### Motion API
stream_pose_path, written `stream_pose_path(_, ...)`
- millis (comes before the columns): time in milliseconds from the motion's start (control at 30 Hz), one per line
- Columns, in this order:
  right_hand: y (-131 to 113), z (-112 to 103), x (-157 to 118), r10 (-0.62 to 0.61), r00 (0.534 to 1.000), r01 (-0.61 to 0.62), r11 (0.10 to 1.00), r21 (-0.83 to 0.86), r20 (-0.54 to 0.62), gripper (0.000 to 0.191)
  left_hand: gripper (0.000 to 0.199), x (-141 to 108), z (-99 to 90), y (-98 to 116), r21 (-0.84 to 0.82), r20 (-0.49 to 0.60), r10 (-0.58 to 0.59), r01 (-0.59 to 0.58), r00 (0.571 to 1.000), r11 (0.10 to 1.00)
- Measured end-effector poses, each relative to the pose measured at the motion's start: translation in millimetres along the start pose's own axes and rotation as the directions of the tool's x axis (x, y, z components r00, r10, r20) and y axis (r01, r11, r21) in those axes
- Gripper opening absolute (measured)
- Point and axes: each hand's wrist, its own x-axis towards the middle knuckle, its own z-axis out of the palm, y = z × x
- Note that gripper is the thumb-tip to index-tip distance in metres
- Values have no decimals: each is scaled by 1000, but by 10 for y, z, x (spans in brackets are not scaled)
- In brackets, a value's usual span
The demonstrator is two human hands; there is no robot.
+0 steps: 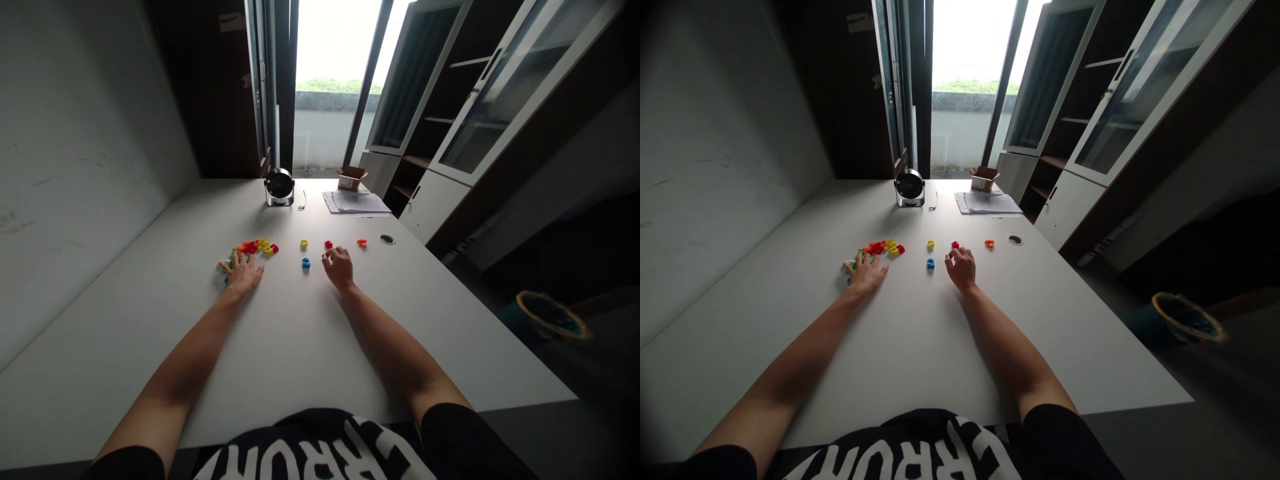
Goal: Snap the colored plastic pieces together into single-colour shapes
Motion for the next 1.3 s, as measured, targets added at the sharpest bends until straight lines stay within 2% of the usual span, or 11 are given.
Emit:
stream_pose_path(133,-10,12,-10,-14,1000,14,1000,15,3,14,44,51,-12,-51,-92,-117,103,-114,988,989)
stream_pose_path(233,-20,24,-21,-24,1000,24,999,21,7,15,31,107,-54,-87,-214,-197,245,-286,949,934)
stream_pose_path(300,-28,28,-28,-31,999,31,999,25,12,15,29,132,-75,-103,-260,-244,282,-343,928,903)
stream_pose_path(367,-36,28,-31,-35,999,35,999,32,18,15,28,135,-84,-112,-250,-272,228,-298,935,921)
stream_pose_path(500,-45,23,-31,-35,999,34,999,43,27,15,23,93,-71,-125,-128,-297,0,-40,955,991)
stream_pose_path(600,-48,20,-29,-36,999,35,998,46,35,15,29,69,-46,-126,-82,-263,-78,58,962,995)
stream_pose_path(833,-74,9,-31,-40,998,37,997,68,45,16,41,99,-27,-104,-162,-113,-137,118,984,980)
stream_pose_path(1033,-85,-1,-35,-35,997,31,997,71,64,17,37,104,-79,-104,-179,-156,-16,-13,988,984)
stream_pose_path(1133,-85,-1,-35,-39,997,33,997,73,70,18,34,111,-59,-127,-191,-201,-104,66,974,979)
stream_pose_path(1233,-84,-2,-34,-41,997,36,997,69,70,18,35,133,0,-170,-243,-162,-222,179,961,953)
stream_pose_path(1300,-85,-3,-34,-44,996,39,997,71,72,18,39,157,40,-194,-278,-143,-225,179,964,944)
